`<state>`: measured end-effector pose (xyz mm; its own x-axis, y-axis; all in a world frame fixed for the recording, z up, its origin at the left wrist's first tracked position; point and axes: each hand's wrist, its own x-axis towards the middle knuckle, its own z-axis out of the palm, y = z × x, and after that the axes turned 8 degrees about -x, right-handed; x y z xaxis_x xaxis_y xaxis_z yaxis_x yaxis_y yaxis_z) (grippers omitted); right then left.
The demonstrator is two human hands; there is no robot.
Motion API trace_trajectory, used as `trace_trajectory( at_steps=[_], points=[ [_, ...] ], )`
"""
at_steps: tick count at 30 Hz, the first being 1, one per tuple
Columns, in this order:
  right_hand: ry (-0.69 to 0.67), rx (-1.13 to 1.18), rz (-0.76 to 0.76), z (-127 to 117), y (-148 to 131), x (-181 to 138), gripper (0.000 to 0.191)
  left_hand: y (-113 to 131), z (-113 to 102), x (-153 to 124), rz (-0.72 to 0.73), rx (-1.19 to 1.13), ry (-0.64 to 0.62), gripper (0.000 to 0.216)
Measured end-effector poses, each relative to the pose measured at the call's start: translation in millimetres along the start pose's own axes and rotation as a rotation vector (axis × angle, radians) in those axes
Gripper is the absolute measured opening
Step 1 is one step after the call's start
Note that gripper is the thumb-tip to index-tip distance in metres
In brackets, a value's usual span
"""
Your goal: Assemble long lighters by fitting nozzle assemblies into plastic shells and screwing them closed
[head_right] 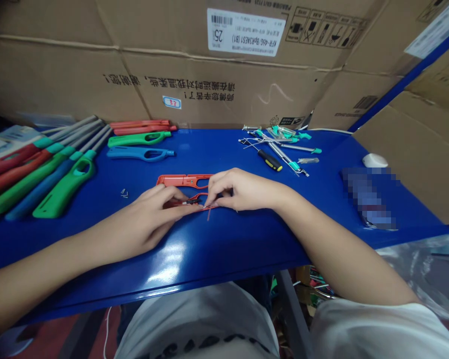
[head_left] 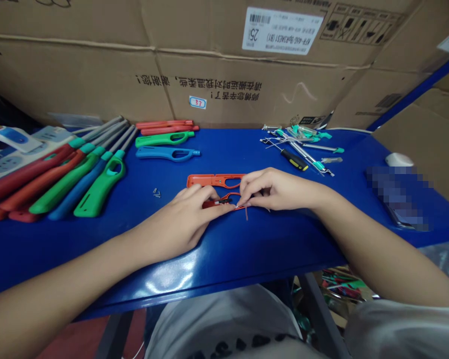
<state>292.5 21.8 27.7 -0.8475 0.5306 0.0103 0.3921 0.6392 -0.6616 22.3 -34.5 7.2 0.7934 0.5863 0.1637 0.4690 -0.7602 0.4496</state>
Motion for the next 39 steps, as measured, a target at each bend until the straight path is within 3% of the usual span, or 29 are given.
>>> trace_trajectory(
  at_steps=[19, 25, 39],
  points=[
    [0.041, 0.029, 0.227, 10, -5, 6, 0.01, 2, 5, -1, 0.005, 0.211, -0.057, 0.065],
    [0.063, -0.073, 0.144, 11, -7, 5, 0.006, 4, 4, -1, 0.017, 0.222, -0.059, 0.066],
    [-0.009, -0.048, 0.119, 4, -8, 3, 0.009, 6, 2, 1, 0.014, 0.278, -0.102, 0.067]
  ],
)
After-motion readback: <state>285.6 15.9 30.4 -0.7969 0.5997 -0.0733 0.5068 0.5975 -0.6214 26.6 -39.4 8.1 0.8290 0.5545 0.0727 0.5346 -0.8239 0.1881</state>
